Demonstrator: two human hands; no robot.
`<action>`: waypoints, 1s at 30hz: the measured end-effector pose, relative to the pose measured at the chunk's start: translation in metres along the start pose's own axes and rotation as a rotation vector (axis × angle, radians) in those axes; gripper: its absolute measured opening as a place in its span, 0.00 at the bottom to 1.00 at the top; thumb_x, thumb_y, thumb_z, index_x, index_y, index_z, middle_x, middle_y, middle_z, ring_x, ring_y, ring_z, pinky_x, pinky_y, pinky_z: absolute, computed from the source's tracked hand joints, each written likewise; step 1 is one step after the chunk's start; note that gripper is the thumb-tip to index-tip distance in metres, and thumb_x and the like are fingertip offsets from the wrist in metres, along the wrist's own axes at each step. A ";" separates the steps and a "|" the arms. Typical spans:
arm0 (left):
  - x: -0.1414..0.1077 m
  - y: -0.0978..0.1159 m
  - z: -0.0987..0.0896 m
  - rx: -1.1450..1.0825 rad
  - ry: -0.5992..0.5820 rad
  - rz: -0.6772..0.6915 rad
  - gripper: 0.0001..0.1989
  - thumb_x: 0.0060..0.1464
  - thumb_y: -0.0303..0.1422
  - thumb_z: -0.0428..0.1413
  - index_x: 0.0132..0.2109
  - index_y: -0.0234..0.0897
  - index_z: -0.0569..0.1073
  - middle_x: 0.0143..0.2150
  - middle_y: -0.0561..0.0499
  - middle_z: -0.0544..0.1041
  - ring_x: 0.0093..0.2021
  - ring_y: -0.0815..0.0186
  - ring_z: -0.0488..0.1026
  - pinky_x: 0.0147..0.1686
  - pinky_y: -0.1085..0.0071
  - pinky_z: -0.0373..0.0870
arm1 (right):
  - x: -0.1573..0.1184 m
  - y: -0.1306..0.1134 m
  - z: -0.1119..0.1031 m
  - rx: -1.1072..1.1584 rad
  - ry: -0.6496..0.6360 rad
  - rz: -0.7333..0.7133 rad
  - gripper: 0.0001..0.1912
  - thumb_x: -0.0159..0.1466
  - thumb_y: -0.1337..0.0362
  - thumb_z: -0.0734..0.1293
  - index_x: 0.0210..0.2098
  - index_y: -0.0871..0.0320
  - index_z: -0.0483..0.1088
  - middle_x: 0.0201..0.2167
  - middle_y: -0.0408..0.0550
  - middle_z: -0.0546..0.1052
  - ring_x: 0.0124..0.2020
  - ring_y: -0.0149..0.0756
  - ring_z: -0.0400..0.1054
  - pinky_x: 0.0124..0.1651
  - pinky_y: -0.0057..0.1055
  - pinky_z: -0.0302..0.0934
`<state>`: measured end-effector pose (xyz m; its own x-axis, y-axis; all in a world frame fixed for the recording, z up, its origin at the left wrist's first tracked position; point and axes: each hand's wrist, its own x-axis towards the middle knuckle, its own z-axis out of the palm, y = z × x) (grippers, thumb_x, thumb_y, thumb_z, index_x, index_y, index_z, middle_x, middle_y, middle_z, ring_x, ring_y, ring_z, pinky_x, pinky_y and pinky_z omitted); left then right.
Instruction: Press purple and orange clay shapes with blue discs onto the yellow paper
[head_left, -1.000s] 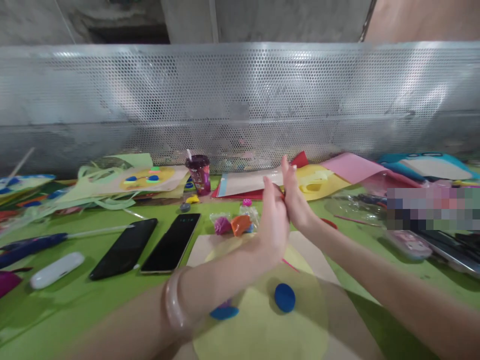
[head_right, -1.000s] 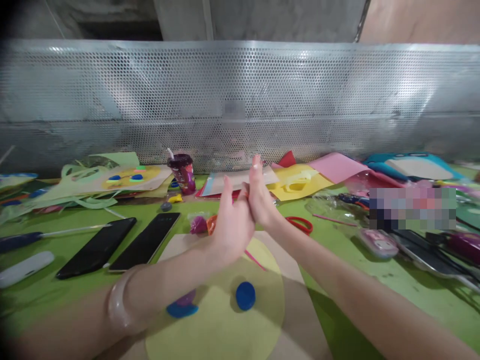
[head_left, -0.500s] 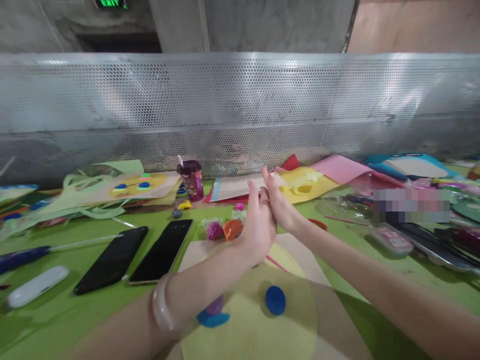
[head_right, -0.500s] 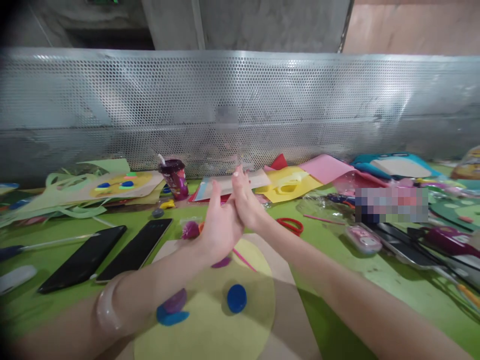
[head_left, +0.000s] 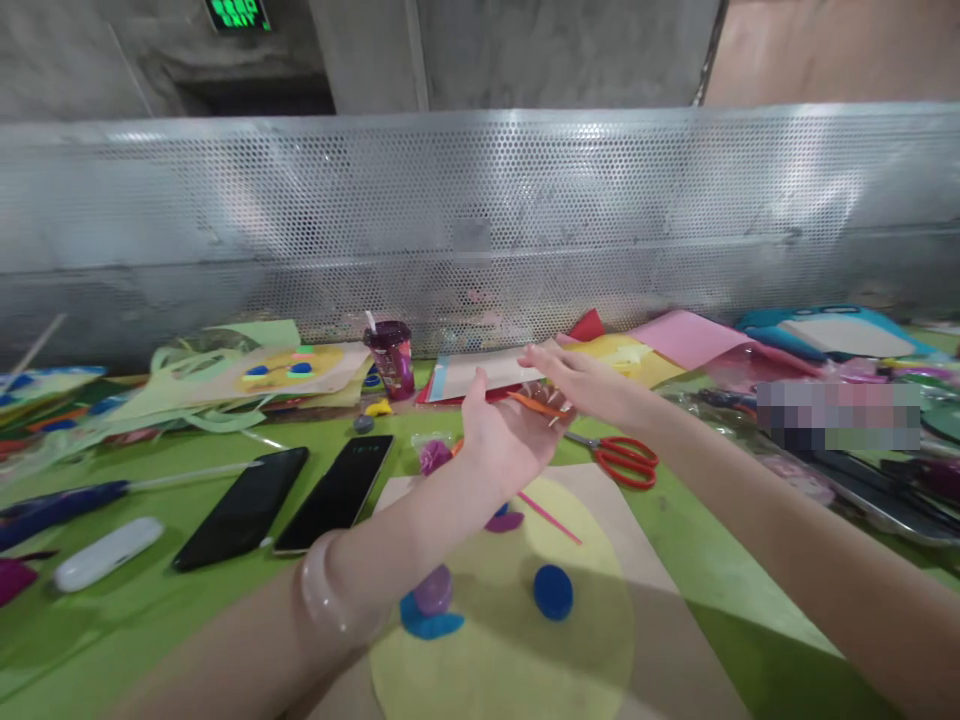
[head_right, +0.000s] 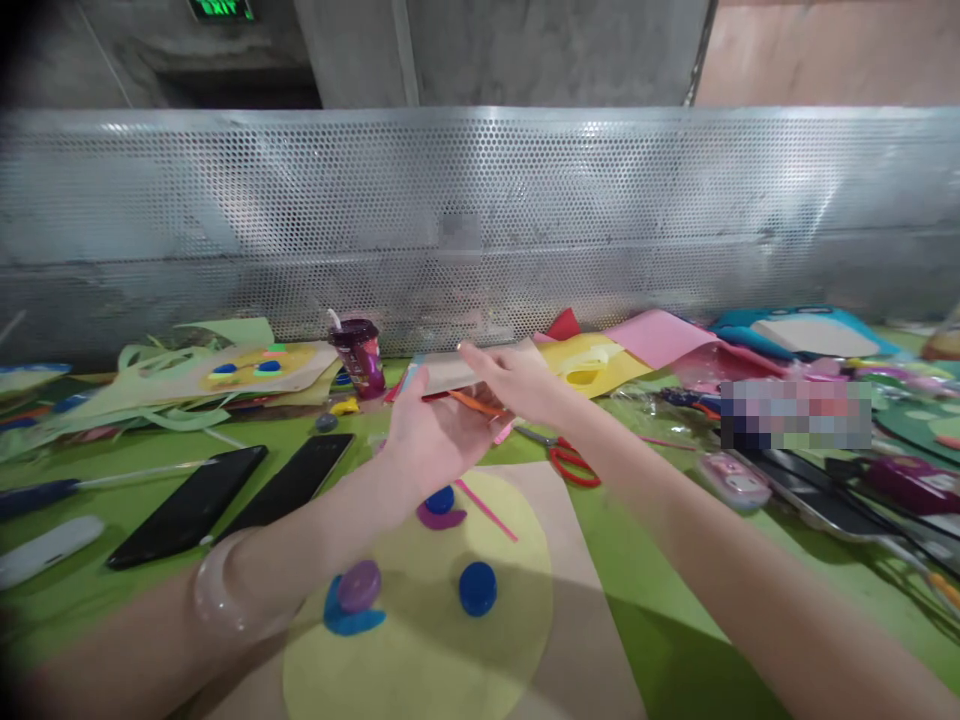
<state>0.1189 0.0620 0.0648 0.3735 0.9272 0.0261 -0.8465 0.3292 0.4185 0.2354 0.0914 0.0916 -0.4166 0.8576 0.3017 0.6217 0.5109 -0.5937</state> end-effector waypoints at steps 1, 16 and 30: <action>-0.001 0.004 0.000 0.000 -0.029 -0.014 0.31 0.58 0.51 0.32 0.38 0.31 0.69 0.30 0.44 0.71 0.31 0.60 0.70 0.37 0.62 0.68 | -0.001 0.000 -0.004 -0.017 -0.025 -0.023 0.25 0.63 0.46 0.54 0.43 0.56 0.72 0.38 0.52 0.74 0.37 0.42 0.70 0.38 0.37 0.66; -0.022 0.033 -0.023 0.335 -0.179 -0.195 0.34 0.56 0.55 0.29 0.45 0.35 0.66 0.42 0.41 0.73 0.43 0.55 0.71 0.44 0.56 0.64 | -0.012 -0.018 0.013 0.173 -0.118 -0.021 0.05 0.55 0.63 0.67 0.25 0.55 0.73 0.39 0.44 0.74 0.31 0.33 0.68 0.33 0.29 0.62; -0.041 0.033 -0.055 0.889 -0.006 0.142 0.08 0.53 0.30 0.56 0.41 0.35 0.69 0.34 0.49 0.75 0.35 0.67 0.72 0.39 0.69 0.66 | -0.013 -0.003 0.014 0.436 -0.239 0.079 0.06 0.58 0.62 0.64 0.32 0.57 0.71 0.28 0.46 0.74 0.31 0.33 0.68 0.37 0.32 0.64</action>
<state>0.0549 0.0446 0.0277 0.2915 0.9470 0.1347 -0.2793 -0.0504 0.9589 0.2293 0.0777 0.0792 -0.5511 0.8291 0.0941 0.3441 0.3285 -0.8796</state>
